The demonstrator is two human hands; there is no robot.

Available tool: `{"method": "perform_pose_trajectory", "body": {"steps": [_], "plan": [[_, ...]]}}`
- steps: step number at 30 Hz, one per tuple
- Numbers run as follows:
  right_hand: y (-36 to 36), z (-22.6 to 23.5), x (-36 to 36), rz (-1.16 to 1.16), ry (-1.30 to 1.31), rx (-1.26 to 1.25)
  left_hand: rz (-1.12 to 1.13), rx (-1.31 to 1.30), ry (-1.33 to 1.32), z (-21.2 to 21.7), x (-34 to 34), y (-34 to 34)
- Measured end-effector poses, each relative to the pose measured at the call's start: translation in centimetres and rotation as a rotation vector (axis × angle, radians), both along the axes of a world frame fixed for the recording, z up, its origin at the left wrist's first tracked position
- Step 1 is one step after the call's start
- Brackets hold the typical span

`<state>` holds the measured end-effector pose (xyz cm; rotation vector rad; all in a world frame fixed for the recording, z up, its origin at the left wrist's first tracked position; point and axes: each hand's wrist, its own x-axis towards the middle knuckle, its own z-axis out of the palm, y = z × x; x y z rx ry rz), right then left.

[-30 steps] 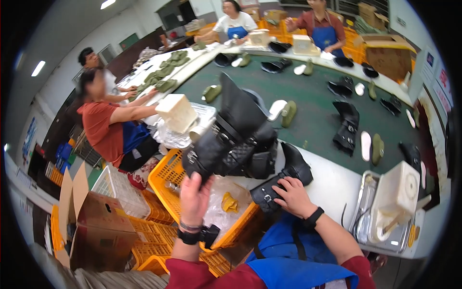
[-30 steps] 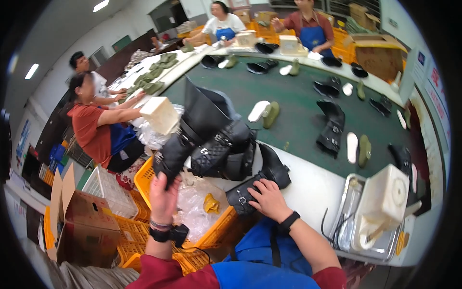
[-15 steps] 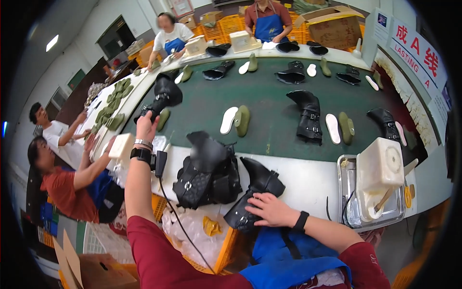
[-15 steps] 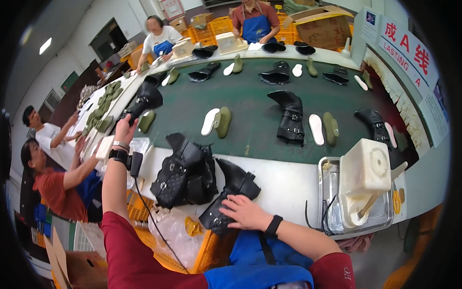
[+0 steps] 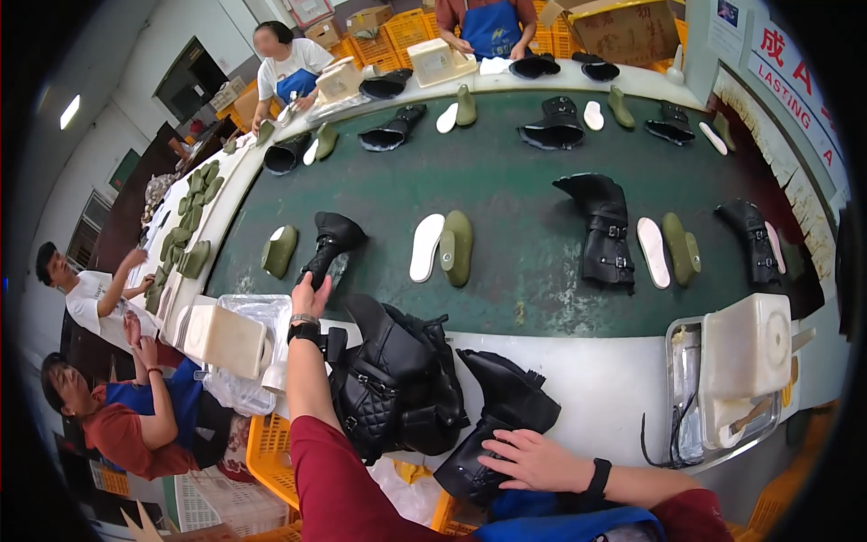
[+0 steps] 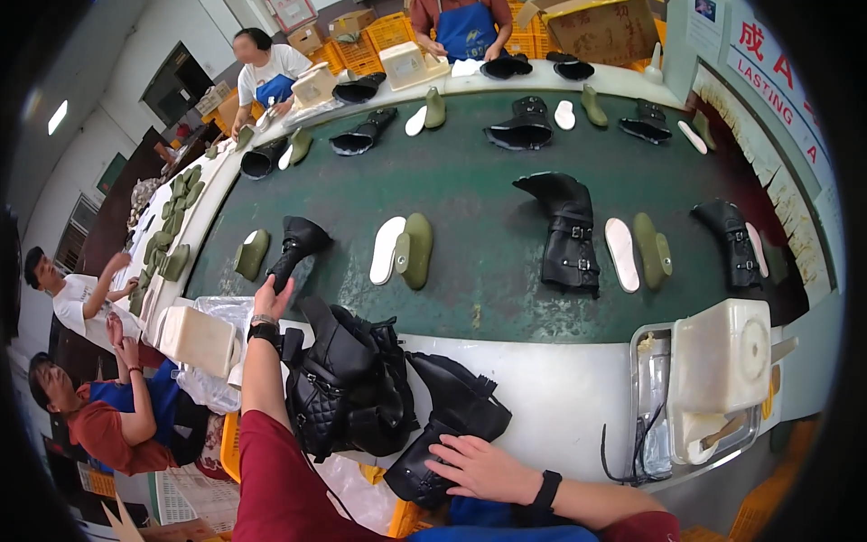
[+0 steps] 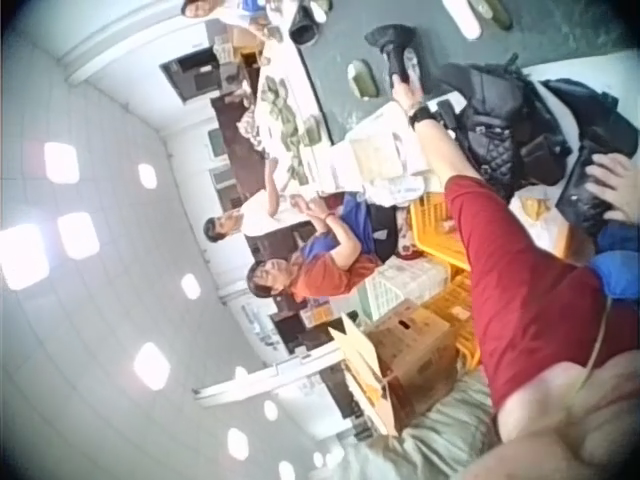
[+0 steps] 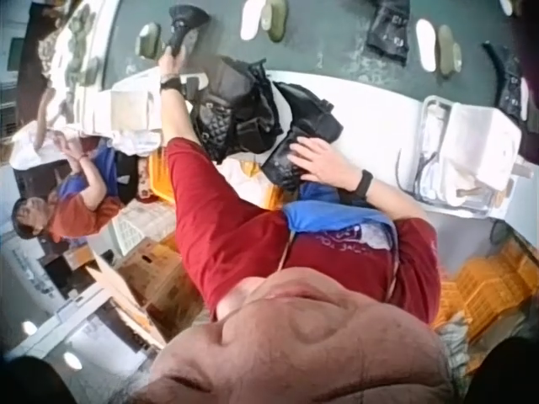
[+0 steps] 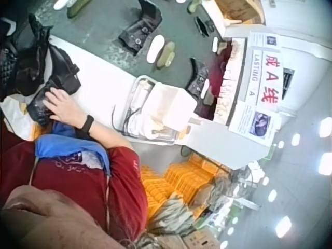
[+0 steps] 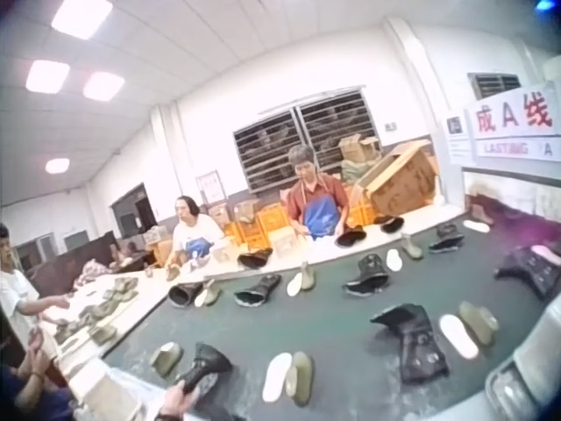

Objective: The recorder applies adhesive to the interior edges of black leather boots using a brush and a glue dispenser at a shoe manufacturing station.

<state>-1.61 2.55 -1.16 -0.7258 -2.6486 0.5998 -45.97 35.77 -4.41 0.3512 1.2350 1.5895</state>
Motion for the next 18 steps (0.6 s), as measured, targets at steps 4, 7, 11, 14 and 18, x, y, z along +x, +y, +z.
{"method": "perform_pose_trajectory", "body": {"steps": [4, 7, 11, 14, 18], "plan": [[0.0, -0.2, 0.1, -0.025, 0.002, -0.002, -0.218, -0.323, 0.24, 0.6, 0.8, -1.3], [0.1, -0.3, 0.4, -0.032, 0.011, 0.016, -0.266, -0.362, 0.4, 3.4, 2.8, -2.3], [0.5, -0.4, 0.5, -0.032, 0.022, 0.058, -0.178, -0.469, 0.428, 7.0, 2.7, -2.5], [0.6, 0.3, 0.3, -0.025, 0.03, 0.093, -0.401, -0.43, 0.54, 9.8, -1.8, -3.8], [0.1, 1.0, -1.2, -0.005, 0.015, 0.132, -0.615, -0.492, 0.821, 9.9, -5.8, -7.8]]}}
